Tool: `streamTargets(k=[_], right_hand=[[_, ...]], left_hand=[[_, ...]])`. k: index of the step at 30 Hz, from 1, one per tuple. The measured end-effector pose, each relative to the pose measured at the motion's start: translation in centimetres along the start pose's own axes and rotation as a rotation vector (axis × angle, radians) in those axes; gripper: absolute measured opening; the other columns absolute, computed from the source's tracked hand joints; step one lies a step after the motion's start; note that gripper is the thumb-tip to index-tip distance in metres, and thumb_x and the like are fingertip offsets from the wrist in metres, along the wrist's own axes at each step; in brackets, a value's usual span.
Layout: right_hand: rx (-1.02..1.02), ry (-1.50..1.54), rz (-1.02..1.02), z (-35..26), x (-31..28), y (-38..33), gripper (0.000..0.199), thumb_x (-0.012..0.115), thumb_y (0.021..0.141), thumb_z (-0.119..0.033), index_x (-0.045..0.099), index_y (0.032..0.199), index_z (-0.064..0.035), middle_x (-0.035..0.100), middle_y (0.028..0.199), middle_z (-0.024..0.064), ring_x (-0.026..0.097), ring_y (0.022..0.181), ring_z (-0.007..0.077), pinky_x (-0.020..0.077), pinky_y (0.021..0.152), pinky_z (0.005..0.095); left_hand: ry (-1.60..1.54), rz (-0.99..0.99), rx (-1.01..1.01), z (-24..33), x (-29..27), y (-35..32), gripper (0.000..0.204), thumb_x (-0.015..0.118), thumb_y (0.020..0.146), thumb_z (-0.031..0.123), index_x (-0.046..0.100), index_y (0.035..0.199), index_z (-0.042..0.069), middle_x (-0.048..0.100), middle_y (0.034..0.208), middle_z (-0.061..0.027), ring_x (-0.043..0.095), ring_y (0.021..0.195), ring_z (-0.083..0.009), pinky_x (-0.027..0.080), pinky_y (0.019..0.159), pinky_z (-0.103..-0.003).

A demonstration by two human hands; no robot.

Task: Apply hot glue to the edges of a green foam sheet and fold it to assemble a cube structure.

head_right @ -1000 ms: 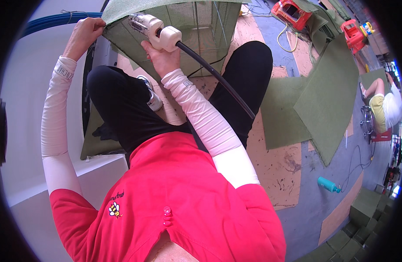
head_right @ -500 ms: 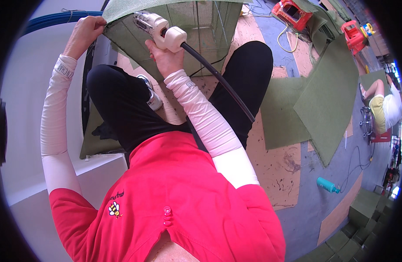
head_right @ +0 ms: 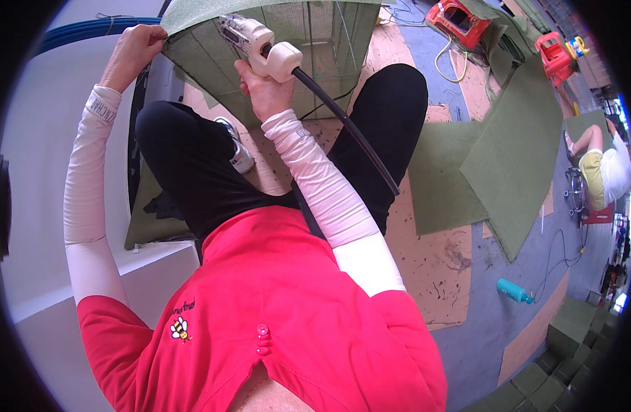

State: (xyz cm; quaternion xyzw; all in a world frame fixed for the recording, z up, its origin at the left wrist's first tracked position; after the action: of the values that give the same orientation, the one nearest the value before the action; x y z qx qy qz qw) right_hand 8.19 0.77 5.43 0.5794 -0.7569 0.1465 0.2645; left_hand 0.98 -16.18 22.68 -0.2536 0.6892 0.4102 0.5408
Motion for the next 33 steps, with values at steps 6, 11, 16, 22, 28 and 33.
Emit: streamTargets(k=[6, 11, 16, 22, 28, 33], right_hand=[[-0.027, -0.047, 0.021, -0.6, -0.3, -0.1, 0.019, 0.072, 0.077, -0.007, 0.058, 0.087, 0.0009, 0.059, 0.066, 0.0030, 0.052, 0.049, 0.0089, 0.0414, 0.043, 0.0224], [-0.032, -0.052, 0.008, -0.5, -0.4, 0.0, 0.020, 0.071, 0.079, -0.009, 0.058, 0.089, 0.0022, 0.060, 0.069, 0.0046, 0.055, 0.053, 0.0110, 0.0443, 0.046, 0.0238], [-0.042, 0.012, 0.041, -0.3, -0.6, 0.1, 0.020, 0.072, 0.077, -0.006, 0.058, 0.089, 0.0019, 0.060, 0.069, 0.0034, 0.053, 0.049, 0.0086, 0.0423, 0.043, 0.0220], [-0.033, -0.029, 0.042, -0.8, -1.0, -0.4, 0.018, 0.071, 0.077, -0.006, 0.059, 0.088, 0.0019, 0.061, 0.069, 0.0036, 0.053, 0.050, 0.0093, 0.0422, 0.043, 0.0224], [0.014, -0.160, -0.032, -0.6, -3.3, -2.4, 0.018, 0.068, 0.082, -0.013, 0.057, 0.085, 0.0008, 0.059, 0.067, 0.0067, 0.058, 0.057, 0.0149, 0.0491, 0.052, 0.0285], [0.133, -0.134, -0.115, 0.4, -6.6, -5.2, 0.021, 0.060, 0.087, -0.022, 0.060, 0.088, -0.0010, 0.062, 0.076, 0.0064, 0.060, 0.069, 0.0134, 0.0456, 0.063, 0.0254]], left_hand=[[-0.033, -0.005, -0.015, -0.7, 0.3, 0.2, 0.021, 0.059, 0.079, 0.009, 0.065, 0.097, -0.001, 0.067, 0.085, -0.0176, 0.067, 0.078, -0.0268, 0.051, 0.074, -0.032], [-0.036, -0.011, -0.017, -0.9, 0.3, 0.4, 0.022, 0.059, 0.079, 0.011, 0.064, 0.097, -0.001, 0.066, 0.084, -0.0177, 0.066, 0.078, -0.0277, 0.051, 0.073, -0.033], [-0.026, 0.026, 0.024, -0.3, -0.3, 0.4, 0.022, 0.059, 0.080, 0.013, 0.064, 0.096, -0.001, 0.066, 0.083, -0.0185, 0.065, 0.078, -0.0302, 0.050, 0.072, -0.034], [-0.074, 0.007, 0.009, -0.5, 0.3, 0.3, 0.024, 0.058, 0.078, 0.014, 0.063, 0.096, -0.001, 0.065, 0.083, -0.0195, 0.065, 0.077, -0.0304, 0.050, 0.072, -0.034], [0.006, 0.070, 0.044, 0.9, 0.1, -0.6, 0.019, 0.058, 0.078, 0.013, 0.063, 0.091, 0.000, 0.064, 0.081, -0.0150, 0.064, 0.074, -0.0309, 0.050, 0.069, -0.038], [0.271, 0.310, 0.201, 3.2, 1.8, -3.7, 0.014, 0.058, 0.079, 0.011, 0.060, 0.092, 0.007, 0.059, 0.084, -0.0074, 0.062, 0.075, -0.0238, 0.051, 0.063, -0.035]])
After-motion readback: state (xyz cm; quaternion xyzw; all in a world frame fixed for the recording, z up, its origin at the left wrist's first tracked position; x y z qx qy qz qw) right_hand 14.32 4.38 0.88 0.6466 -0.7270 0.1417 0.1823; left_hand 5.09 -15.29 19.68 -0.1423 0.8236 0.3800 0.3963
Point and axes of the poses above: each hand's wrist, its own y-axis towards the middle knuckle, its own x-axis out of the palm, z = x × y, the point moved 10 cm from there along y, towards the middle knuckle
